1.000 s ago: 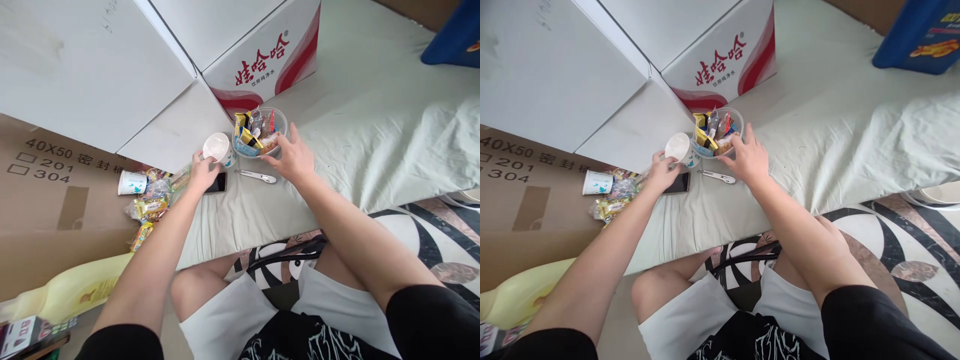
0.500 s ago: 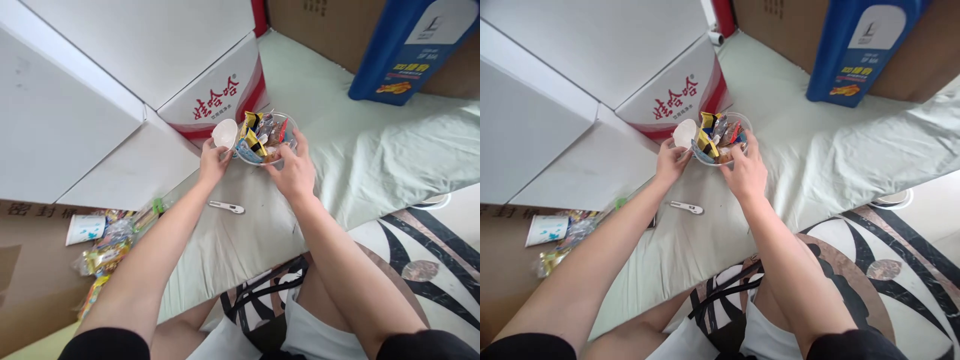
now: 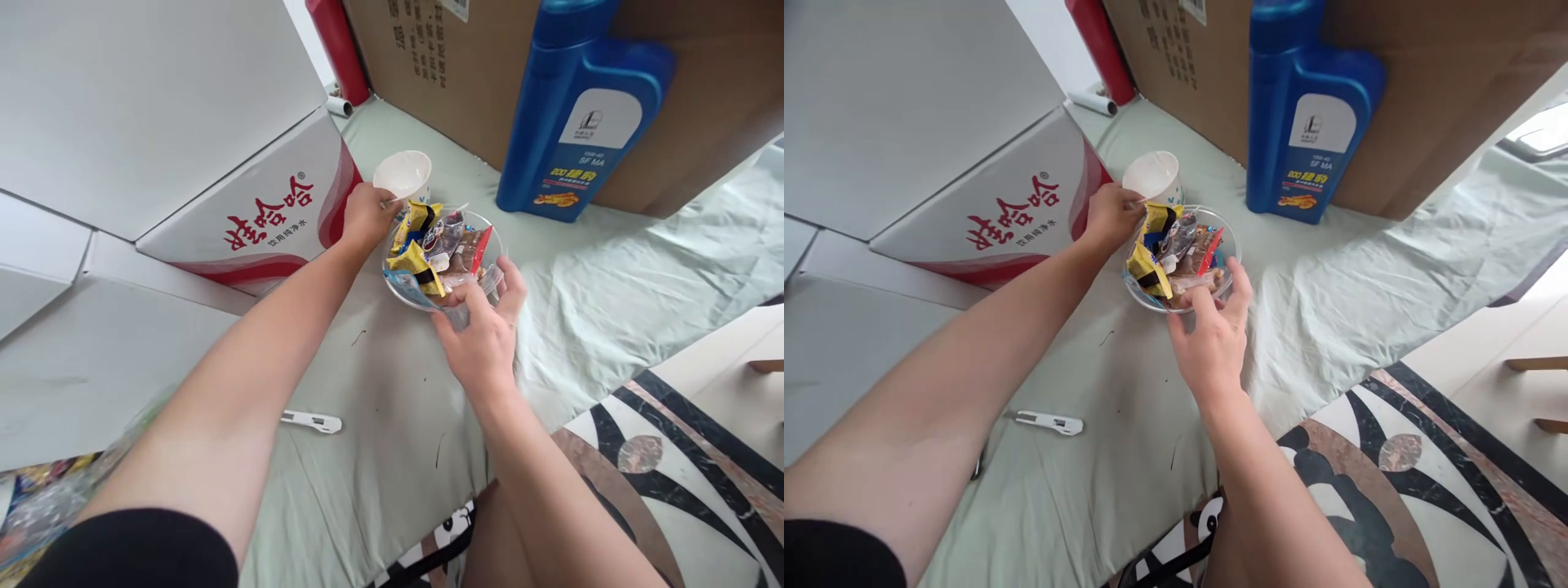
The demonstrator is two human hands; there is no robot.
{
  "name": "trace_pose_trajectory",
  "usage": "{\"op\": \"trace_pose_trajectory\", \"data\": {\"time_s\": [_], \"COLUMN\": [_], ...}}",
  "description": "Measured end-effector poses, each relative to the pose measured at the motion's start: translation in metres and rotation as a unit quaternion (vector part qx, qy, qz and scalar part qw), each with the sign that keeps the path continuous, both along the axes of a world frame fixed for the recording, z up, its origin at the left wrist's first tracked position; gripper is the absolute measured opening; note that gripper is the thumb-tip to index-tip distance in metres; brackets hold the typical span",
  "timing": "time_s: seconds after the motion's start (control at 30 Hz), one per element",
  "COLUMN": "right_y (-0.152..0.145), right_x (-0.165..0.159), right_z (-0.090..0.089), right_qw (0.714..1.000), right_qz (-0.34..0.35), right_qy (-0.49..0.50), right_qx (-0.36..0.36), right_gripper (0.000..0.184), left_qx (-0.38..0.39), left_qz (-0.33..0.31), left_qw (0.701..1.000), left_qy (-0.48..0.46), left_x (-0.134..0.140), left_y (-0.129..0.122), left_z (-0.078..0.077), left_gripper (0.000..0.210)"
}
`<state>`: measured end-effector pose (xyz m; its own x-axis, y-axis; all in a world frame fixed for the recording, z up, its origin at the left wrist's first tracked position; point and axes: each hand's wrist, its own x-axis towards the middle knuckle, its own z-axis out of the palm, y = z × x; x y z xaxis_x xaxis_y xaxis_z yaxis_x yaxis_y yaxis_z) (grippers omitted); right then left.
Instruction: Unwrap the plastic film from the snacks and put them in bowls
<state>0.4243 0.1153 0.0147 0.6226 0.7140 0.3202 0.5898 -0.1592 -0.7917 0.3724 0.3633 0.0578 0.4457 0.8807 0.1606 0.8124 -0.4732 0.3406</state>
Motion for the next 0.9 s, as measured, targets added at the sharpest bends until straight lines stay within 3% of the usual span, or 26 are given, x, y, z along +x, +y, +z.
{"op": "trace_pose_trajectory", "data": {"time_s": [0.13, 0.23, 0.33, 0.43, 0.63, 0.9], "right_y": [0.005, 0.005, 0.001, -0.001, 0.03, 0.142], "right_x": [0.004, 0.005, 0.0, -0.012, -0.019, 0.021], "right_z": [0.0, 0.002, 0.005, 0.004, -0.003, 0.022], "right_qw": [1.0, 0.999, 0.998, 0.998, 0.997, 0.975], "right_qz": [-0.007, 0.03, 0.057, 0.061, -0.004, 0.033], "right_qy": [-0.019, -0.022, -0.006, -0.007, -0.059, -0.149], "right_qx": [0.001, 0.017, 0.034, 0.016, -0.046, -0.165], "right_gripper": [0.007, 0.012, 0.011, 0.016, 0.029, 0.046], "left_qx": [0.015, -0.008, -0.002, -0.017, -0.013, -0.009], "left_qz": [0.043, 0.037, 0.022, -0.023, -0.019, -0.019], "left_qw": [0.995, 0.994, 0.999, 0.999, 0.993, 0.992], "left_qy": [-0.084, -0.099, -0.025, 0.045, 0.114, 0.123], "left_x": [-0.006, -0.053, -0.109, -0.144, -0.147, -0.148], "left_y": [0.001, -0.026, -0.066, -0.103, -0.134, -0.136], "left_z": [-0.016, -0.034, -0.048, -0.055, -0.055, -0.05], "left_gripper": [0.045, 0.044, 0.043, 0.049, 0.051, 0.052]}}
